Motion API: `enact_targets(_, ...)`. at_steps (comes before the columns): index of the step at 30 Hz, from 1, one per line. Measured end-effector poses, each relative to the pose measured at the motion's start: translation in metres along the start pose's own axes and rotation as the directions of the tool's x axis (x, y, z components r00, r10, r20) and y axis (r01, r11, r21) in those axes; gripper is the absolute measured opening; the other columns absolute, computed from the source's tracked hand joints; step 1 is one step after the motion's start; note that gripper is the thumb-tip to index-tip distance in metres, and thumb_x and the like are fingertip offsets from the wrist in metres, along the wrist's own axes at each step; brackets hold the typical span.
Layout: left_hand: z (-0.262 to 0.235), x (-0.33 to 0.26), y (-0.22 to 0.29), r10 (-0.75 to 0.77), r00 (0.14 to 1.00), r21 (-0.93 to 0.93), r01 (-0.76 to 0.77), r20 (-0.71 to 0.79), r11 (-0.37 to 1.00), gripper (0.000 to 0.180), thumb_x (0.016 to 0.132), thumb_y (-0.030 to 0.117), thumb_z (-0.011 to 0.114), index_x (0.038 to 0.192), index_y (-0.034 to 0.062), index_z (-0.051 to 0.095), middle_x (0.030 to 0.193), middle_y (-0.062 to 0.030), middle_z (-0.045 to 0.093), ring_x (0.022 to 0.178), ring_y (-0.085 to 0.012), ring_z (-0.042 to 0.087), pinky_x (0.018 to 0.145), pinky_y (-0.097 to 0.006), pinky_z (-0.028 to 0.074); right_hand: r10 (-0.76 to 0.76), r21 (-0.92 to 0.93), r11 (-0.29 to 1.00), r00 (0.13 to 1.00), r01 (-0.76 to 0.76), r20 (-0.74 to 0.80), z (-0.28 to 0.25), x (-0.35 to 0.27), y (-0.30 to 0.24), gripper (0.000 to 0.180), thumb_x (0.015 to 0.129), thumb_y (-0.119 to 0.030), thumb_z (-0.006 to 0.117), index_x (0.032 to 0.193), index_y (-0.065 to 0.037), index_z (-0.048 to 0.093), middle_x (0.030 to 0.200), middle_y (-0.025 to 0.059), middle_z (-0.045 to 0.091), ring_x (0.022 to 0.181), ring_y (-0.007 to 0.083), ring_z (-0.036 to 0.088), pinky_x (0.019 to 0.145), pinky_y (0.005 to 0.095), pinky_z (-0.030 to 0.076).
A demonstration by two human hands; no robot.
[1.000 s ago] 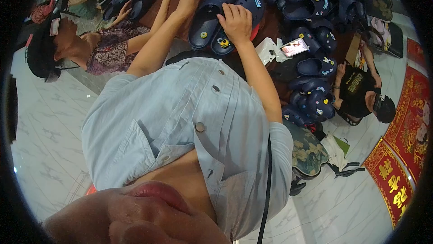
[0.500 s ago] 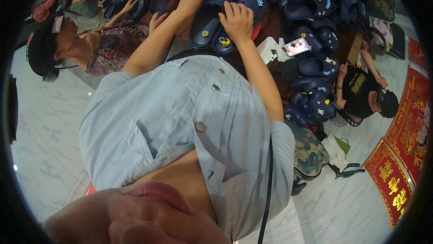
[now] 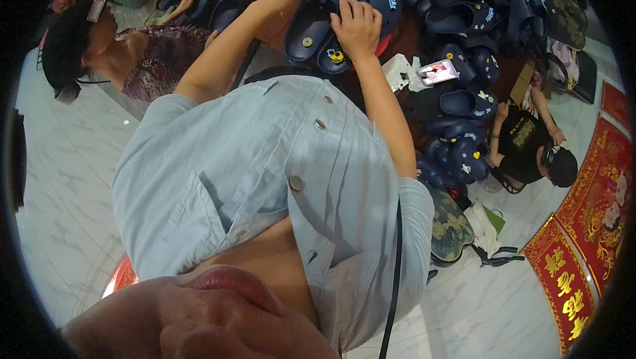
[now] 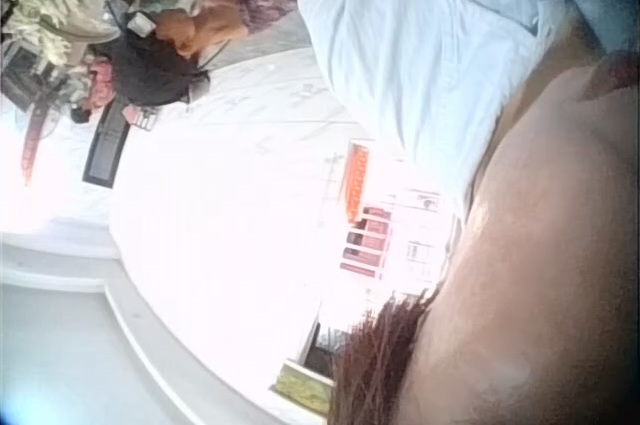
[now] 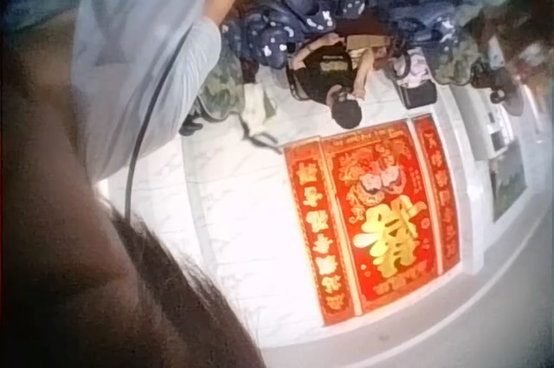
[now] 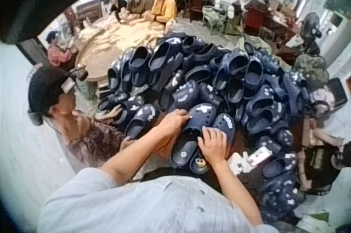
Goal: Attaching decorative plastic charms to the holes of dark blue clogs.
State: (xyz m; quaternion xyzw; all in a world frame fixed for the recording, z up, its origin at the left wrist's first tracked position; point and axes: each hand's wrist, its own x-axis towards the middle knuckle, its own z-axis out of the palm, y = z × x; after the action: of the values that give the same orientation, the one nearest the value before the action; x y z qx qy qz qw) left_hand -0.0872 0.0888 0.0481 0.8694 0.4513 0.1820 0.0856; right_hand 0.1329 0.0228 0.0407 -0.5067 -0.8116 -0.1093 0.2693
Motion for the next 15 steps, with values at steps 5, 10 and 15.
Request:
enact_targets(5,-0.014,-0.025,0.022,-0.206,0.969,-0.174,0.181,-0.136,0.968,0.026,0.089,0.007,0.059,0.113,0.0082,0.068,0.115,-0.0132,0.064,0.102,-0.0333,0.064,0.085,-0.041,0.053,-0.012,0.015,1.000,0.999,0.013,-0.033,0.002,0.001,0.002,0.040,0.081,-0.033,0.071,0.114,-0.011,0.065,0.107,0.0027,0.064,0.101,0.0215,0.058,0.089,0.0399,0.042)
enact_targets(10,-0.017,-0.057,0.040,0.180,0.978,-0.186,-0.198,-0.107,0.962,0.029,0.077,0.009,0.067,0.106,0.0071,0.066,0.105,-0.0100,0.065,0.096,-0.0301,0.064,0.079,-0.038,0.054,-0.007,0.019,1.000,1.000,0.007,-0.024,0.005,0.004,0.003,0.040,0.081,-0.033,0.071,0.114,-0.011,0.065,0.107,0.0020,0.064,0.102,0.0214,0.058,0.090,0.0400,0.042)
enact_targets(15,0.006,-0.072,0.050,0.261,0.914,0.011,-0.278,0.310,0.960,0.027,0.074,0.011,0.065,0.101,0.0059,0.065,0.099,-0.0090,0.061,0.096,-0.0287,0.061,0.081,-0.037,0.051,-0.001,0.002,1.000,1.000,0.001,-0.024,0.004,0.002,0.003,0.041,0.081,-0.033,0.071,0.115,-0.011,0.065,0.106,0.0019,0.064,0.102,0.0214,0.058,0.089,0.0402,0.042)
